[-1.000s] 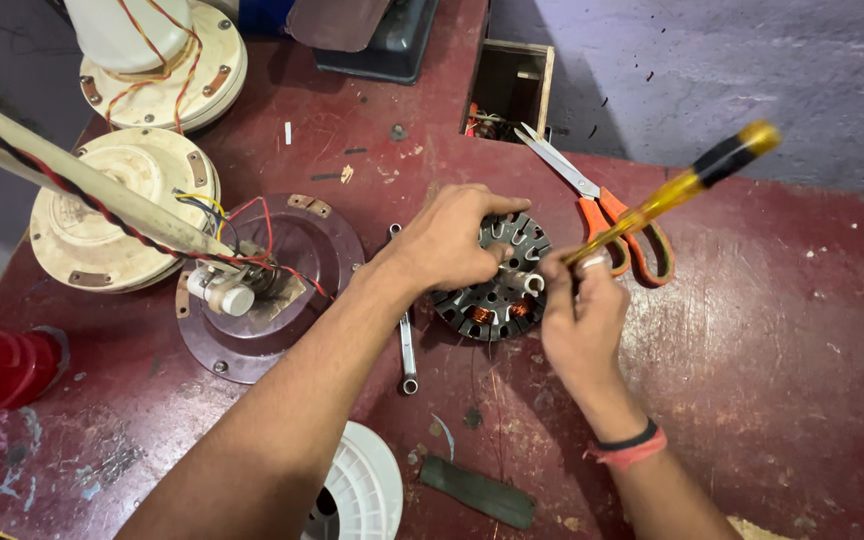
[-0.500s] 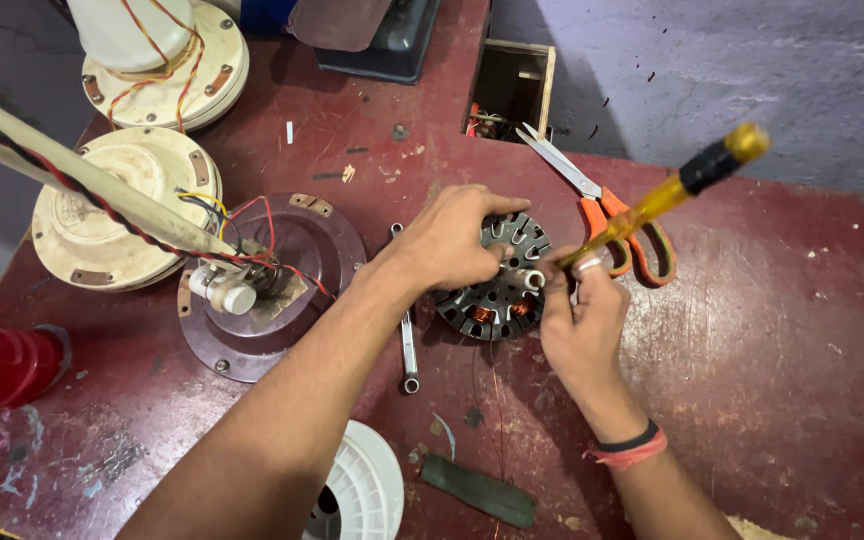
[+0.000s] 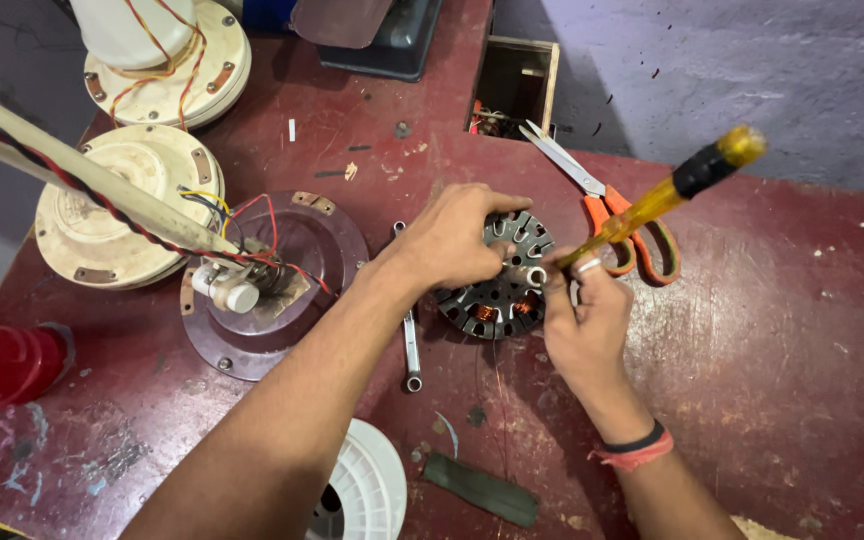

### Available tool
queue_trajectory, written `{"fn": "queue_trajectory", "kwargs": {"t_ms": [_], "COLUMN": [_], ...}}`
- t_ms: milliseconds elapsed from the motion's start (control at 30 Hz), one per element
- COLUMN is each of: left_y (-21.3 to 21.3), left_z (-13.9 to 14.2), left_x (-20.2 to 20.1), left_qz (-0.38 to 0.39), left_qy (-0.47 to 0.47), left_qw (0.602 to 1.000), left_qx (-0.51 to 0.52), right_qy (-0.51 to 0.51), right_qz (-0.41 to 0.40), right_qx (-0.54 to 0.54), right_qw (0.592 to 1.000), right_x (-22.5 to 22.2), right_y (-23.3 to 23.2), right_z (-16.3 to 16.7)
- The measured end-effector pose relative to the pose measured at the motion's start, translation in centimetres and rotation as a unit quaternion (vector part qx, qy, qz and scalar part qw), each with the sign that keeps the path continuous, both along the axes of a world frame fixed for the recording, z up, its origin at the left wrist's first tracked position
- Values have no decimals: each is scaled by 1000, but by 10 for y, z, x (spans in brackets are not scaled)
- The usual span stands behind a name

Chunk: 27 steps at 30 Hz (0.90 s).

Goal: The person uses a screwdriver to adjust and tighten components on a circular metal electrical part with copper windings. They rotate the part to access different slots and continue working on the same unit throughout the clip.

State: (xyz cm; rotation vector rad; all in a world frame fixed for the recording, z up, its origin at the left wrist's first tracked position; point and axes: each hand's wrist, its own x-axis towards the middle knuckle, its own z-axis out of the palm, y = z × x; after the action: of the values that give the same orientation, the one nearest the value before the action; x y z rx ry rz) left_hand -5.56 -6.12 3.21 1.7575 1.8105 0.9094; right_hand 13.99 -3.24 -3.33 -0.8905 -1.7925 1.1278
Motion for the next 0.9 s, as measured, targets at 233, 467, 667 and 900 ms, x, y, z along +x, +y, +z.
{"fn": "queue_trajectory", "kwargs": {"t_ms": [233,467,667,900], "left_y": [2,1,2,0], "left_z": [-3,-2,0,2], "left_x": [-2,0,-1,-1], "left_qz": [-2,0,-7,5], "left_qy": [3,0,5,-6], "left_qw": [1000,1000,1000,1000], "left_qx": [7,-4,-6,-26], "right_qy": [35,31,-2,28], "right_qz": [1,6,-7,5], "right_qx": [-14,11,6,45], "right_qw": [999,999,1000,999], "right_x": [-2,-1,-1,-2], "right_y": [-1,0,1,2], "right_z": [1,0,-2,-3]}}
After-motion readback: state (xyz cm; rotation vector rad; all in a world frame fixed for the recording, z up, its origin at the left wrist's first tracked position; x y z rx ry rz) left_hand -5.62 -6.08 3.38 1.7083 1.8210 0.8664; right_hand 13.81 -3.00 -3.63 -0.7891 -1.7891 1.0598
